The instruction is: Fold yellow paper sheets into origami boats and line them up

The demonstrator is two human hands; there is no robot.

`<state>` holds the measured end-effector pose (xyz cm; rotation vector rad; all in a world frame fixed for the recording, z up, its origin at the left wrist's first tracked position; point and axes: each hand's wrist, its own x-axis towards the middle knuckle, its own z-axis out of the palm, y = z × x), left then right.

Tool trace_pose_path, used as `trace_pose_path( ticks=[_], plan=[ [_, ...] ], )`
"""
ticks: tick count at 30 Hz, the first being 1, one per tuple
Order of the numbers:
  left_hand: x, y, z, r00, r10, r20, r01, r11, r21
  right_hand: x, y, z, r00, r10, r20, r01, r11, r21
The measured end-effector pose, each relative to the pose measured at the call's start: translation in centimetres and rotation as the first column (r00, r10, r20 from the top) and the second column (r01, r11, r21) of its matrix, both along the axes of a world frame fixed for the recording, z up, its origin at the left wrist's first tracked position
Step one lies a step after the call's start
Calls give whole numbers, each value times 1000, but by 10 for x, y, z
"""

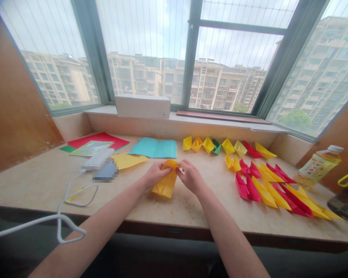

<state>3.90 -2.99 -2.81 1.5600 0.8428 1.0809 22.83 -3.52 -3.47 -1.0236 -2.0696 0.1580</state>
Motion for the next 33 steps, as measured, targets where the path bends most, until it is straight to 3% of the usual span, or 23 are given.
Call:
trace_pose_path(
  ticks=[9, 20, 33],
  plan=[
    [0, 0, -2, 999, 4, -51, -7, 999, -53, -4, 1, 0, 988, 101, -120, -98, 995, 28],
    [-3, -1, 1, 996, 49, 71, -35, 982, -184, -5, -7, 6, 986, 148, -70, -148, 989, 15],
    [0, -5, 6, 996, -63, 67, 72, 987, -142, -11, -8, 7, 983, -158, -91, 162, 986, 40]
  ],
)
